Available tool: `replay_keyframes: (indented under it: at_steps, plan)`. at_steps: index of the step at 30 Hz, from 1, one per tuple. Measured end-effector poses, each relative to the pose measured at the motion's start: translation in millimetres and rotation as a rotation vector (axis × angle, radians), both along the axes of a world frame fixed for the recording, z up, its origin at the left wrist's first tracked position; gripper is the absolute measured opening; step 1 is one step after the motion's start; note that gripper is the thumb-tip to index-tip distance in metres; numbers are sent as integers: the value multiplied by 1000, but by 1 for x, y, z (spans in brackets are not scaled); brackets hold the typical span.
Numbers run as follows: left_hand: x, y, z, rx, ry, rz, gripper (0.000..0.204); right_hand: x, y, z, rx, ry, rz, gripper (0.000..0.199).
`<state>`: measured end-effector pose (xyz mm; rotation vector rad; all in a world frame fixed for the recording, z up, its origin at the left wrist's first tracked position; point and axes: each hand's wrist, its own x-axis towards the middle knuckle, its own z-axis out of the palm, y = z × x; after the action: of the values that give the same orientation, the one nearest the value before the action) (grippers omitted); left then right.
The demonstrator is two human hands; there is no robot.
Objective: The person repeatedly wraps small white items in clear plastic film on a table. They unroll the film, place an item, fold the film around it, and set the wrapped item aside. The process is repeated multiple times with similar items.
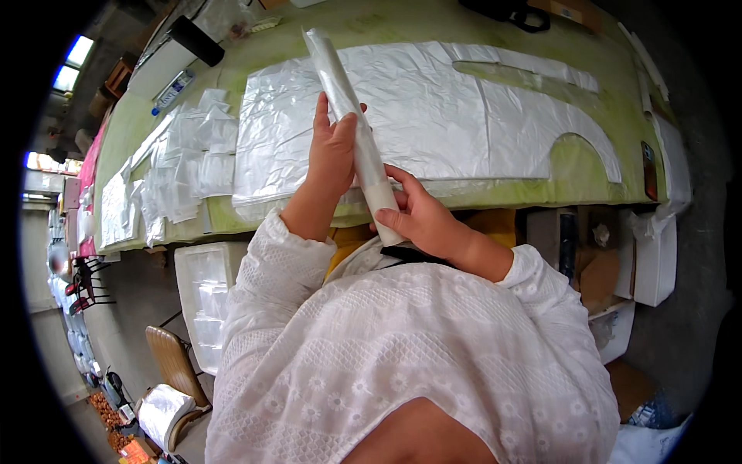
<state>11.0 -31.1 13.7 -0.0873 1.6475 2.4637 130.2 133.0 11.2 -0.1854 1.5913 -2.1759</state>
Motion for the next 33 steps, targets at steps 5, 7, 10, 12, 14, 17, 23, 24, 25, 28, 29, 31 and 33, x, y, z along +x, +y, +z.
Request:
replay_keyframes:
  at_steps: [5,7,10,12,14,17,23,24,25,28,29,31,33]
  plan:
    - [1,32,4,11,-83,-47,87,2,5,-2,143,-54,-117,79]
    - [-6,38,0,-37,-113,-81,84,1,6,-2,197,-45,-166,80]
    - [-30,50,-2,-50,-120,-66,78,1,18,5,195,-139,-194,81]
    - [-57,53,-1,-65,-135,-1,77,11,35,19,154,-244,-148,81]
    - [-79,50,9,-67,-167,25,76,32,59,20,126,-230,-95,75]
    - [-111,38,-7,-38,-168,79,74,63,113,27,267,-311,76,69]
    - [-117,38,-13,91,-214,-5,56,139,188,28,344,-373,-97,73]
    - [-113,36,-14,22,-207,-44,54,141,190,32,370,-344,-159,74]
    - [-107,33,-16,-49,-202,-92,51,146,191,34,393,-318,-229,74]
    - [-82,30,-21,-275,-147,-197,46,110,183,29,540,-15,-305,70]
    - [-75,27,-23,-343,-132,-212,46,89,175,28,688,100,-321,66]
    - [-58,25,-17,-478,-92,-239,46,44,156,32,834,280,-324,58]
    - [-45,21,-16,-529,-77,-272,47,4,141,31,912,401,-301,51]
